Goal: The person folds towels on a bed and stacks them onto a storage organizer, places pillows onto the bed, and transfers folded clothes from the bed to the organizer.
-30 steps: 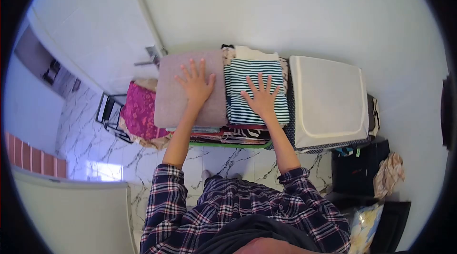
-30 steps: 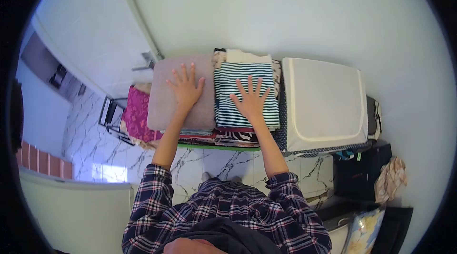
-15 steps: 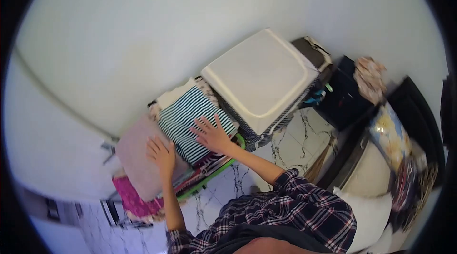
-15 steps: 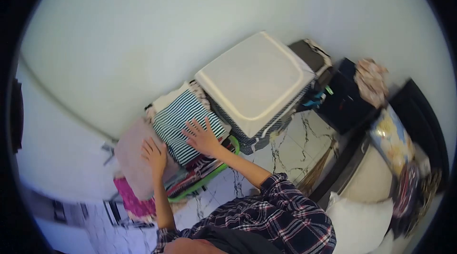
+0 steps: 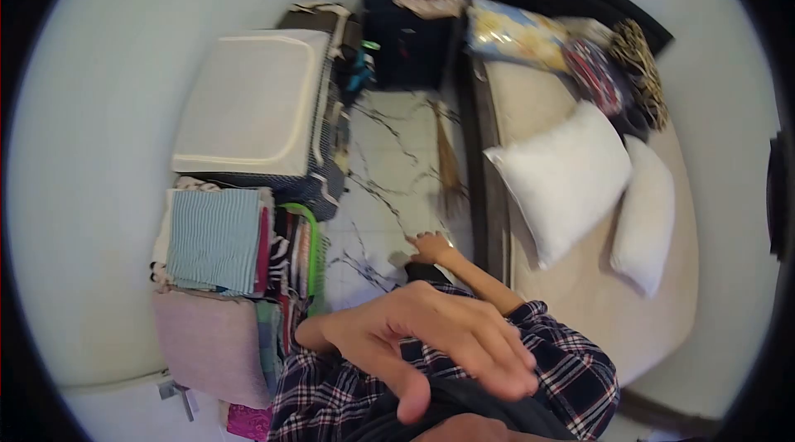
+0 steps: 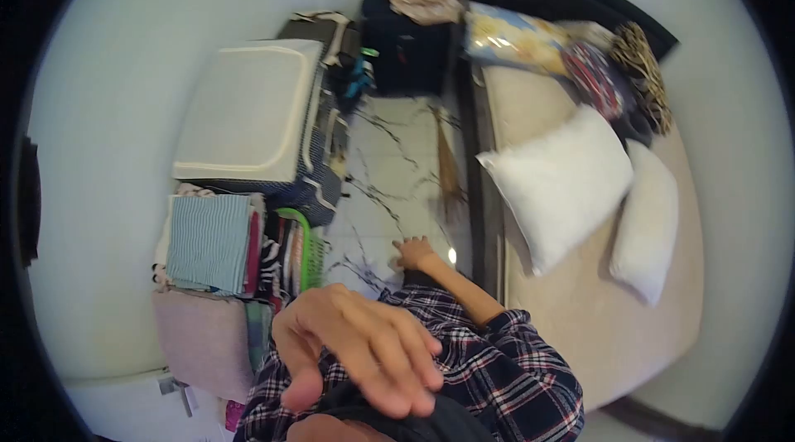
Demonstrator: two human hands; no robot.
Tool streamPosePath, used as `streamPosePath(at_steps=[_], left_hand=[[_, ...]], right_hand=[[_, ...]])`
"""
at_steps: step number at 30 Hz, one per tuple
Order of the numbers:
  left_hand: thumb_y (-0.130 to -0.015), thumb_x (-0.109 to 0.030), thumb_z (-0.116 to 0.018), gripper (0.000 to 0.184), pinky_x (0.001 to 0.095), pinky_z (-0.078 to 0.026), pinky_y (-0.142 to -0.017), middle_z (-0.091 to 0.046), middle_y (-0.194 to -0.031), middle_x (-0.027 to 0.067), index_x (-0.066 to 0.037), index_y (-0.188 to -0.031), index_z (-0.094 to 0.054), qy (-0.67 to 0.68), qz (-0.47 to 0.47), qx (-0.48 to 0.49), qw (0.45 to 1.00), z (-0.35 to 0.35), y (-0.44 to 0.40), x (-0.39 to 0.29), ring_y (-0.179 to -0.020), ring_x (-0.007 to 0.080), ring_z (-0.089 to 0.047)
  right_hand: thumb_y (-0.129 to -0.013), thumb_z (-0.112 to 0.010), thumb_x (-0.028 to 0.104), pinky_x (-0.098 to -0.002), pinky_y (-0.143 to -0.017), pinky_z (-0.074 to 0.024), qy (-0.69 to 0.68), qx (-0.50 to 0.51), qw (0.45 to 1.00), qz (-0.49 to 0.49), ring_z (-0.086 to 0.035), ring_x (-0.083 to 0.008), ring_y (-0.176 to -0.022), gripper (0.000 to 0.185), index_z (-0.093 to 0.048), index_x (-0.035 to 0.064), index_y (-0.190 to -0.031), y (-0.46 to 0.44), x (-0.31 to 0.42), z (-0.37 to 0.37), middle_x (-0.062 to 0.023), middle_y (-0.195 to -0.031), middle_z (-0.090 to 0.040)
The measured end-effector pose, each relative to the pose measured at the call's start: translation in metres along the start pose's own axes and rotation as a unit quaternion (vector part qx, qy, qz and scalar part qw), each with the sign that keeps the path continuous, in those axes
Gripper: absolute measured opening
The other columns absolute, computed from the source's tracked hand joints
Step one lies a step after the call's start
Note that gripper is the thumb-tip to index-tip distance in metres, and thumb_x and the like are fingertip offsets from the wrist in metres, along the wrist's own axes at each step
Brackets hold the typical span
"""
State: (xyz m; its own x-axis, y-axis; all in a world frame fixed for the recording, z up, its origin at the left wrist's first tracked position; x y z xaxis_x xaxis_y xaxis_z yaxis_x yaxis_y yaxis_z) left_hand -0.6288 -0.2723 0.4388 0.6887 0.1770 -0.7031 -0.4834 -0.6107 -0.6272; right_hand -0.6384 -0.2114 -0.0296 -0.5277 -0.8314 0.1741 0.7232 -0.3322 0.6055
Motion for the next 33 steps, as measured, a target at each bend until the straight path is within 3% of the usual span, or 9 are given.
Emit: streamPosePath(at_steps=[2,5,10,14,19,22,25,27,33], left_hand=[[-0.075,-0.029,-0.062,0.039,0.0354,-0.035,-0.087,-0.059,-0.092,0.0197,0.008,-0.087,-0.06,0.091,-0.075,0.072,0.99,-0.029,-0.009,0.004,-0.092,0.0293,-0.052],[-0.078,-0.016,-0.059,0.024,0.0274,-0.042,-0.074,-0.062,-0.081,0.0167,0.008,-0.082,-0.062,0.229,-0.089,0.093,0.965,-0.055,-0.031,0.019,-0.085,0.0243,-0.053],[-0.077,-0.017,-0.061,0.021,0.0265,-0.042,-0.075,-0.062,-0.073,0.0152,0.004,-0.073,-0.063,0.258,-0.104,0.075,0.958,-0.077,-0.044,0.055,-0.076,0.0204,-0.056],[-0.073,-0.018,-0.064,0.022,0.0319,-0.041,-0.079,-0.061,-0.088,0.0118,0.002,-0.081,-0.061,0.234,-0.022,0.082,0.968,-0.083,-0.049,0.096,-0.089,0.0202,-0.053],[-0.07,-0.021,-0.068,0.021,0.0221,-0.04,-0.071,-0.062,-0.083,0.0126,-0.001,-0.07,-0.062,0.188,-0.052,0.029,0.98,-0.061,-0.086,0.133,-0.082,0.0201,-0.051],[-0.072,-0.027,-0.066,0.027,0.0252,-0.042,-0.069,-0.062,-0.081,0.0121,0.0,-0.07,-0.063,0.178,-0.078,0.05,0.98,-0.059,-0.116,0.138,-0.084,0.0214,-0.051],[-0.074,-0.028,-0.064,0.029,0.0263,-0.042,-0.068,-0.062,-0.079,0.0126,0.001,-0.069,-0.062,0.161,-0.11,0.06,0.979,-0.053,-0.142,0.136,-0.081,0.0219,-0.053],[-0.077,-0.016,-0.06,0.019,0.0258,-0.042,-0.077,-0.063,-0.073,0.0147,0.001,-0.073,-0.063,0.172,-0.208,0.095,0.958,-0.044,-0.152,0.119,-0.079,0.0214,-0.056],[-0.073,-0.018,-0.063,0.017,0.0249,-0.041,-0.064,-0.062,-0.08,0.0126,-0.001,-0.068,-0.062,0.058,-0.106,-0.081,0.989,0.044,-0.133,0.135,-0.08,0.0223,-0.055]], right_hand=[[-0.073,-0.056,0.039,-0.0495,-0.081,-0.0385,-0.26,-0.122,0.956,-0.065,-0.049,-0.031,-0.101,0.058,-0.038,0.014,-0.122,0.043,-0.04,-0.022,-0.0178,-0.107,-0.051],[-0.073,-0.056,0.039,-0.0434,-0.08,-0.0412,-0.217,-0.106,0.952,-0.189,-0.051,-0.0318,-0.098,0.055,-0.041,0.0131,-0.119,0.117,-0.069,-0.084,-0.0162,-0.104,-0.053],[-0.074,-0.057,0.037,-0.0419,-0.082,-0.04,-0.342,-0.128,0.894,-0.258,-0.05,-0.0331,-0.098,0.053,-0.042,0.0095,-0.117,0.191,-0.091,-0.161,-0.0179,-0.104,-0.052],[-0.074,-0.057,0.035,-0.0404,-0.083,-0.0393,-0.374,-0.151,0.871,-0.281,-0.048,-0.0351,-0.099,0.053,-0.043,0.0076,-0.117,0.209,-0.108,-0.178,-0.0203,-0.106,-0.051],[-0.073,-0.057,0.037,-0.0417,-0.08,-0.0407,-0.379,-0.18,0.874,-0.246,-0.05,-0.033,-0.098,0.052,-0.043,0.008,-0.114,0.198,-0.131,-0.162,-0.0176,-0.104,-0.052],[-0.074,-0.056,0.036,-0.042,-0.08,-0.0404,-0.428,-0.294,0.831,-0.199,-0.049,-0.0337,-0.098,0.051,-0.043,0.0069,-0.114,0.199,-0.148,-0.136,-0.0184,-0.104,-0.051],[-0.074,-0.056,0.035,-0.042,-0.08,-0.0403,-0.375,-0.209,0.89,-0.153,-0.049,-0.0347,-0.097,0.051,-0.043,0.0064,-0.114,0.16,-0.18,-0.138,-0.0195,-0.103,-0.051],[-0.075,-0.055,0.034,-0.0409,-0.082,-0.0396,-0.375,-0.194,0.896,-0.139,-0.049,-0.0352,-0.098,0.051,-0.042,0.005,-0.115,0.148,-0.19,-0.118,-0.0205,-0.106,-0.05],[-0.074,-0.056,0.035,-0.0418,-0.081,-0.0403,-0.371,-0.192,0.906,-0.072,-0.049,-0.036,-0.097,0.052,-0.042,0.0071,-0.116,0.091,-0.195,-0.051,-0.0213,-0.103,-0.052]])
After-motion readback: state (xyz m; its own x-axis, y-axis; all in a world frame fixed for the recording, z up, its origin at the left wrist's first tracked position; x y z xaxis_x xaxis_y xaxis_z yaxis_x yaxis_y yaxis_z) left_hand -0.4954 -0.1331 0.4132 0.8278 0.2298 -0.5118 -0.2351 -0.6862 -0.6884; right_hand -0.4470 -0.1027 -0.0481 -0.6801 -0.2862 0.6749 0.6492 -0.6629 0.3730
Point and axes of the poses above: each hand's wrist, its own y-axis away from the middle knuckle, its own z-axis out of the back of the hand, x = y × z, the point moved 9 cm from there along -y, towards the middle knuckle
